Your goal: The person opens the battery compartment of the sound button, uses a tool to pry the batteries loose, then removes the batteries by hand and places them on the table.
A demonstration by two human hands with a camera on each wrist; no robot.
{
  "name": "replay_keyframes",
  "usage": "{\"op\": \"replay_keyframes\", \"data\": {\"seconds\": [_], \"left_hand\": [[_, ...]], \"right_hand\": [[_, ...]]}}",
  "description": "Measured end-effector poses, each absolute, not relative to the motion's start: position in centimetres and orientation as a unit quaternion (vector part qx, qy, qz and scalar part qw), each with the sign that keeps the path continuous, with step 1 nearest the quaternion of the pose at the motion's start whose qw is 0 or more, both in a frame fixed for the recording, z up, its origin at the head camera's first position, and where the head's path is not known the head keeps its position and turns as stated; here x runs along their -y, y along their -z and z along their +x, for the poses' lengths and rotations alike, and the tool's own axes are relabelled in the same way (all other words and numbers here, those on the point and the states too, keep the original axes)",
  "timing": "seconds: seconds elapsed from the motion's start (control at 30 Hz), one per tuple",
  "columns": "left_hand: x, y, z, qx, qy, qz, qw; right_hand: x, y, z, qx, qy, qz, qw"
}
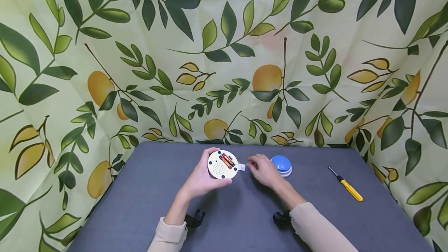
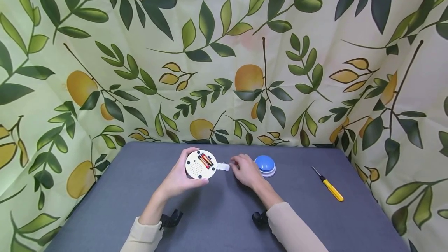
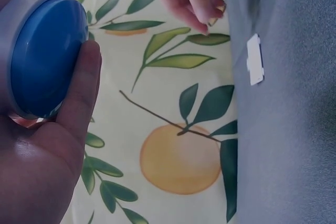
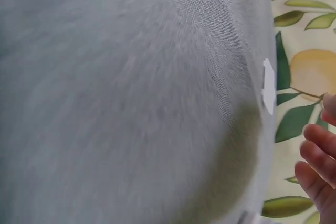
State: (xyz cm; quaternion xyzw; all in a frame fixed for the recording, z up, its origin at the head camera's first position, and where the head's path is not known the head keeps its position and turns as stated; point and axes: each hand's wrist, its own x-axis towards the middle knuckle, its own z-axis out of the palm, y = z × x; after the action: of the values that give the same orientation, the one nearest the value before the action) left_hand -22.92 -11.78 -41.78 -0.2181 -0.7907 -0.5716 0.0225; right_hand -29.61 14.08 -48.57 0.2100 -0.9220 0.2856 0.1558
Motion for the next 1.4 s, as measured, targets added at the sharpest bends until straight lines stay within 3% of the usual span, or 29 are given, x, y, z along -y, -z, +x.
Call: {"op": "replay_keyframes", "data": {"seconds": [0.43, 1.07, 1.4], "left_hand": [[11.7, 41.8, -22.9, 0.787, 0.577, -0.219, 0.016], [11.6, 41.8, -22.9, 0.794, 0.568, -0.216, 0.016], [11.5, 41.8, -22.8, 0.792, 0.569, -0.22, 0.014]], "right_hand": [[-18.9, 46.5, -25.8, 0.899, -0.21, 0.303, 0.238], [-27.2, 45.1, -23.1, 0.937, -0.189, 0.205, 0.211], [-30.9, 45.6, -22.1, 0.926, -0.194, 0.15, 0.288]]}}
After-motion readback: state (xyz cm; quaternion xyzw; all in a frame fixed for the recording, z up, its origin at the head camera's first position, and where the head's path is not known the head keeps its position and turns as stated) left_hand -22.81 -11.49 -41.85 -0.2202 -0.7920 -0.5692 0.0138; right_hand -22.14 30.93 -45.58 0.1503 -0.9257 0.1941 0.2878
